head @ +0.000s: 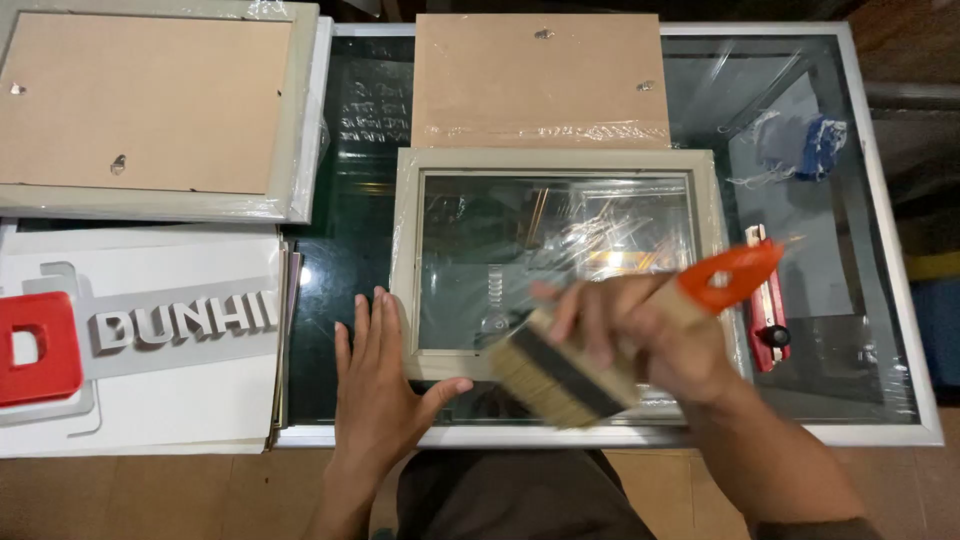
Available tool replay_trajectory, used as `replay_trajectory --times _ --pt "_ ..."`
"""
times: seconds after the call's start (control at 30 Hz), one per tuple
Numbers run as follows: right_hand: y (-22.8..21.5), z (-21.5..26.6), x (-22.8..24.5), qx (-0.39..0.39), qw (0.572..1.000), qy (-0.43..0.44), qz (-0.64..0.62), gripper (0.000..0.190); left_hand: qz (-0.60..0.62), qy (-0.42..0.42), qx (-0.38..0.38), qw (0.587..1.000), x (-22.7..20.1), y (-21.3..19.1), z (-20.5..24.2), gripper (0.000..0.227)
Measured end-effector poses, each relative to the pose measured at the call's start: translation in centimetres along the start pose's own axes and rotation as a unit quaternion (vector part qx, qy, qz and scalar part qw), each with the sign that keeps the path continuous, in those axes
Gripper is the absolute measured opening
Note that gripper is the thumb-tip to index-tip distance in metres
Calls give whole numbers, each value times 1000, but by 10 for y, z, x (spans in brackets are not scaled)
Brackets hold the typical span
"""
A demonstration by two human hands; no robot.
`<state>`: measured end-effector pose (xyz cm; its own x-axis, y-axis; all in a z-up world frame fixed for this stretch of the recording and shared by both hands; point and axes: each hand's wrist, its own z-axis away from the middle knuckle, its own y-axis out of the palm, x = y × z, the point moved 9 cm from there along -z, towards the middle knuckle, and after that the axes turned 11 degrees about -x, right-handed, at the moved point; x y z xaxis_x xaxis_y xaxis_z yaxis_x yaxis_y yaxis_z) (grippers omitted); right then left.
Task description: The person flips a framed picture face-down on a glass work table, opens the frame's backing, brushes dust off the glass with a wide brush, wipes the glass with a cloth, and brushes the frame and glass again.
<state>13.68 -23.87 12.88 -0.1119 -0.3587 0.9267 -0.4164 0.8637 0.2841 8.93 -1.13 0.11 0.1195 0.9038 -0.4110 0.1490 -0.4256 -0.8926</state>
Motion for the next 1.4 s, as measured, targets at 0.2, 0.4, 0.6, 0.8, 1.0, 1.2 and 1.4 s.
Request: replay_trajectory --times 0.2,0.4,0.6,0.8,1.0,1.2,1.4 --pt "-104 2 32 -260 813 -187 487 36 10 4 5 1000 -4 -1 0 130" --pt "12 6 -30 52 887 -75 453 11 -2 14 -3 1000 -2 2 0 131" --pt "2 7 19 62 990 -114 52 42 -3 2 2 1000 -1 0 1 131" --pt "-106 -5 14 -207 754 37 622 53 2 -8 10 1000 0 0 0 132" --pt "23 7 -31 36 930 36 363 22 -7 -12 28 1000 1 3 0 131" --pt "-75 0 11 -196 969 -138 60 32 -1 -7 15 1000 0 0 2 131" --pt "-138 -11 22 -379 825 -137 397 37 33 6 -13 999 -1 -4 1 129"
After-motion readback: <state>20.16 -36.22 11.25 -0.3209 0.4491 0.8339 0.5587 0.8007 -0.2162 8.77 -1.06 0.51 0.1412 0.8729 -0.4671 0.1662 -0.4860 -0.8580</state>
